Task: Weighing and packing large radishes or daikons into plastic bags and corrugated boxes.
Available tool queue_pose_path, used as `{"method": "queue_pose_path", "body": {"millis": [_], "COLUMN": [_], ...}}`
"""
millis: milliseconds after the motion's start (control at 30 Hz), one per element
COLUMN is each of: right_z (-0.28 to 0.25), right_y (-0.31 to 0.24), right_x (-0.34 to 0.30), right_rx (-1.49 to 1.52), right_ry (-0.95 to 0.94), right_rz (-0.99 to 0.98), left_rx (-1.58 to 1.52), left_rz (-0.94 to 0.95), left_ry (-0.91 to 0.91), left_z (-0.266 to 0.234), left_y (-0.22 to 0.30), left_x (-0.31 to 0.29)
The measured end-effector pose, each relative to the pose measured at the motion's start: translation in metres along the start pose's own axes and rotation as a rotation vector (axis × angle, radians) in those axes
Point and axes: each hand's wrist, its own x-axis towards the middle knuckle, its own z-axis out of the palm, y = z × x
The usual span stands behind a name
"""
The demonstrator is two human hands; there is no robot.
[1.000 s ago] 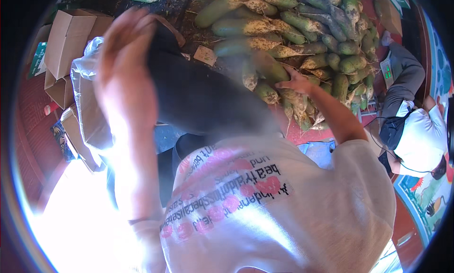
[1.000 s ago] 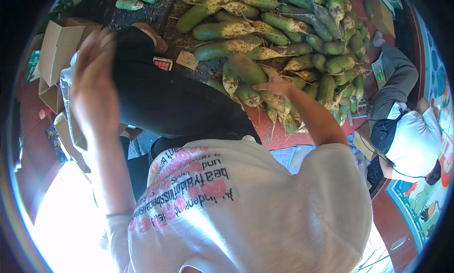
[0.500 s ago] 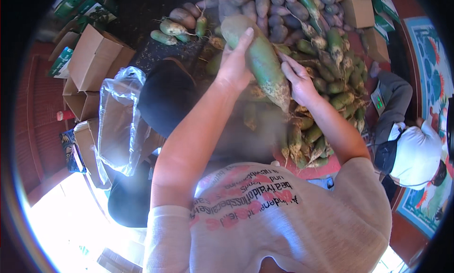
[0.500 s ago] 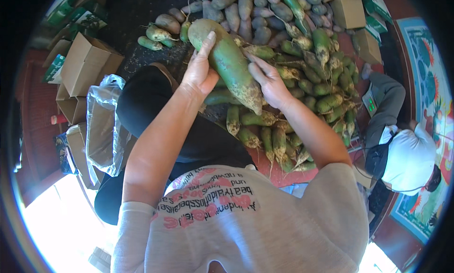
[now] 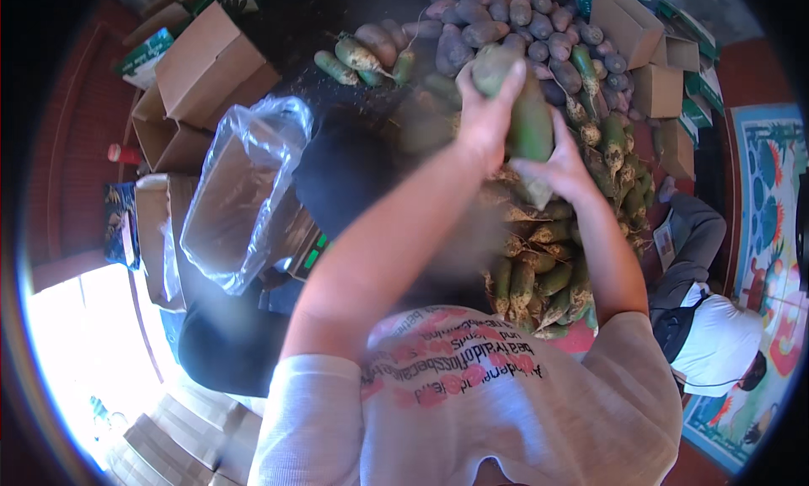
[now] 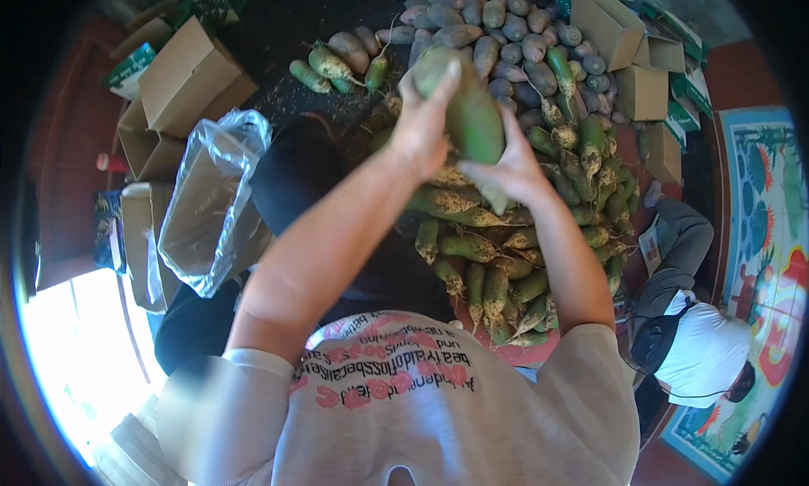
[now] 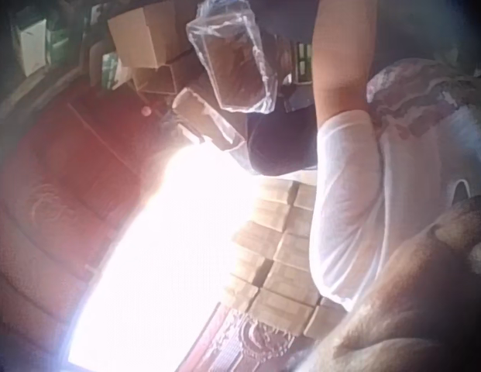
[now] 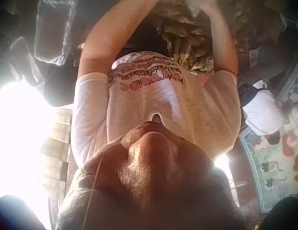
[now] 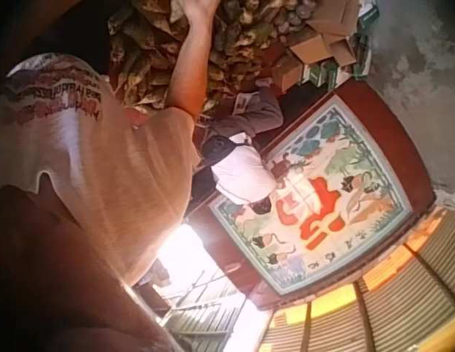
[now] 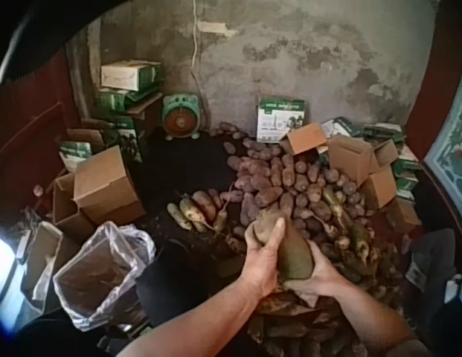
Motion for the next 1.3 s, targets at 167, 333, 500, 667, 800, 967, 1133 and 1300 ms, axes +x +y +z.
{"method": "queue_pose_path", "body": {"millis": [167,333,500,667,800,967,1133,1300], "right_z": [-0.029,-0.030,0.026,0.139,0.243,0.397,0.486,0.537], "right_y": [-0.017,-0.125,-0.240,-0.344,-0.396,-0.405,-0.325,-0.228], "right_x": [0.056,0.123,0.185,0.195,0.215,0.166,0.161,0.175], "right_rx": [0.562,0.602,0.465,0.029,-0.610,-1.241,-1.304,-1.017], "right_ry": [-0.099,-0.333,-0.746,-0.813,-1.235,-1.514,-1.636,-1.777], "right_rz": [0.236,0.135,0.089,-0.068,-0.614,-0.477,-0.404,-0.399], "left_rx": [0.467,1.184,1.679,1.712,1.654,1.565,1.575,1.466], "left_rz": [0.322,0.842,0.607,0.393,0.258,0.190,0.197,0.170], "left_ry": [-0.065,0.458,0.476,0.162,0.106,-0.060,-0.129,-0.116], "left_z": [-0.066,-0.286,-0.406,-0.461,-0.477,-0.493,-0.510,-0.511], "left_y": [0.150,0.290,0.280,0.277,0.278,0.271,0.261,0.257], "left_x": [0.001,-0.032,-0.113,-0.119,-0.113,-0.119,-0.107,-0.105]}}
